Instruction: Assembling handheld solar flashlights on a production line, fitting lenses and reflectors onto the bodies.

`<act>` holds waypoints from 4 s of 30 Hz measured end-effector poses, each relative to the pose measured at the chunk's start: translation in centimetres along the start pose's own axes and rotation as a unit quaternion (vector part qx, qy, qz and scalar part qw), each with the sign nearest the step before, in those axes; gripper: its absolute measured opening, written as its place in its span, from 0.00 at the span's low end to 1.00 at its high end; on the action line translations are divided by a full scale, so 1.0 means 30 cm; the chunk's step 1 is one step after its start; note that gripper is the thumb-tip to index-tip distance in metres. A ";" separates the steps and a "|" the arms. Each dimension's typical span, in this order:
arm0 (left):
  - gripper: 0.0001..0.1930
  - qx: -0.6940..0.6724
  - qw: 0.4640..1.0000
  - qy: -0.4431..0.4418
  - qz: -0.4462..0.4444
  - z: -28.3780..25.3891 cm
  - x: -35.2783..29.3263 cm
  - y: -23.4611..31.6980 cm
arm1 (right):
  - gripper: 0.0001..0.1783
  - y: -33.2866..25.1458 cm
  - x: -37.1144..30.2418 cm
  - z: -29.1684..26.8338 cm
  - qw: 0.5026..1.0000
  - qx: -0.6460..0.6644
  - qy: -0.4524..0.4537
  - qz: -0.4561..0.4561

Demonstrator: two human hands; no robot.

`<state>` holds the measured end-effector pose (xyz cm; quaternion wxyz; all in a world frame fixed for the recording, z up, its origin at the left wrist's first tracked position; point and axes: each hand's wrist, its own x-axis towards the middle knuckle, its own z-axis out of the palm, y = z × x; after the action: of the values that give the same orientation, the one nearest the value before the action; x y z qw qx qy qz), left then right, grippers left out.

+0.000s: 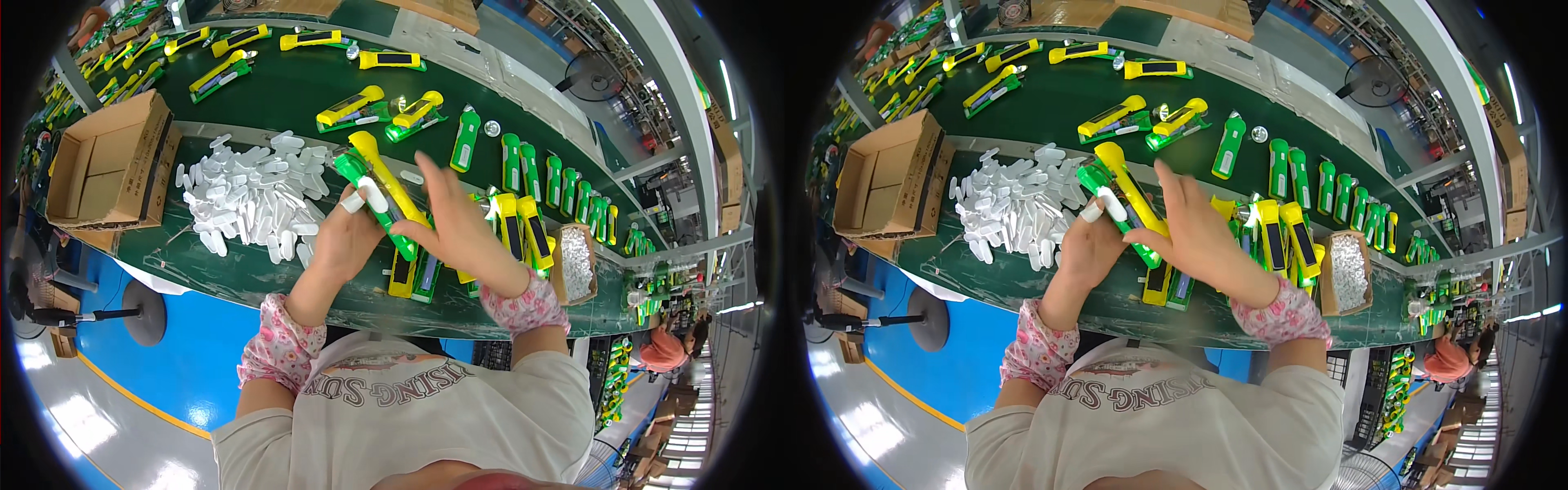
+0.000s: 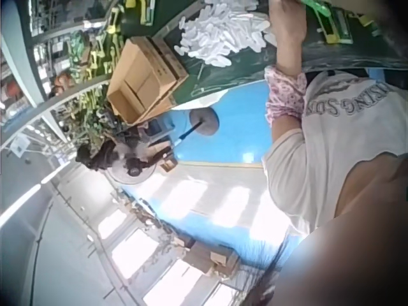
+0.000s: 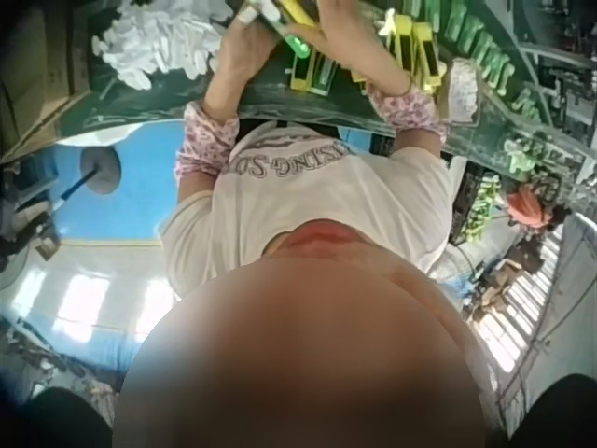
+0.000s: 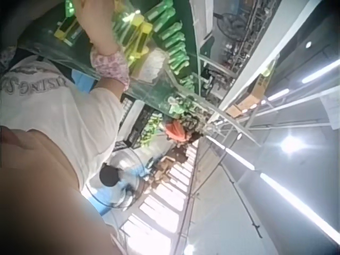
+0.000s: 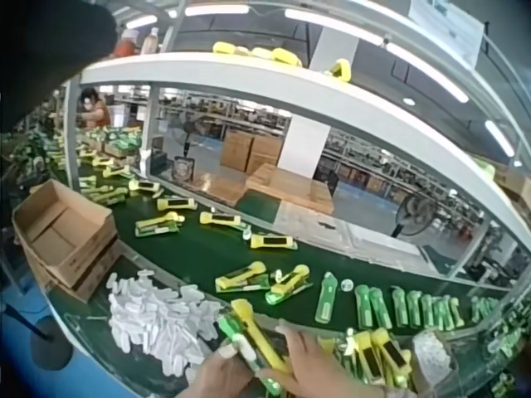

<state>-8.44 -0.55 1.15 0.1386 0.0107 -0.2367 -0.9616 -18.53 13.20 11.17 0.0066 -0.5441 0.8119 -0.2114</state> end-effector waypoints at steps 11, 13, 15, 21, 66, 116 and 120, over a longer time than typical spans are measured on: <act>0.16 -0.053 0.979 0.178 0.087 0.081 0.011 -0.030 | 0.22 0.100 -0.107 0.157 0.960 0.268 0.070 -0.031; 0.14 -0.033 0.971 0.214 0.102 0.070 0.007 -0.036 | 0.22 0.098 -0.099 0.154 0.957 0.279 0.078 -0.023; 0.14 -0.040 0.965 0.239 0.096 0.081 0.003 -0.035 | 0.22 0.088 -0.092 0.151 0.959 0.270 0.083 -0.029; 0.11 0.005 0.958 0.269 0.097 0.095 0.018 -0.044 | 0.22 0.051 -0.095 0.164 0.977 0.206 0.064 -0.004; 0.16 -0.074 0.995 0.048 0.039 -0.062 0.039 0.065 | 0.09 1.363 -1.160 -0.163 0.853 -0.119 0.047 0.506; 0.21 0.460 0.882 -0.041 0.091 0.117 0.033 -0.184 | 0.28 0.229 -0.165 0.130 0.893 0.419 0.150 0.068; 0.19 0.321 0.946 -0.030 0.032 0.172 0.120 -0.175 | 0.43 0.222 -0.177 0.052 0.883 0.454 0.041 0.111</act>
<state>-13.72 5.27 3.50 0.1515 0.0181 -0.5371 -0.8296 -21.86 19.50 6.26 0.2431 -0.3793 0.6818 -0.5764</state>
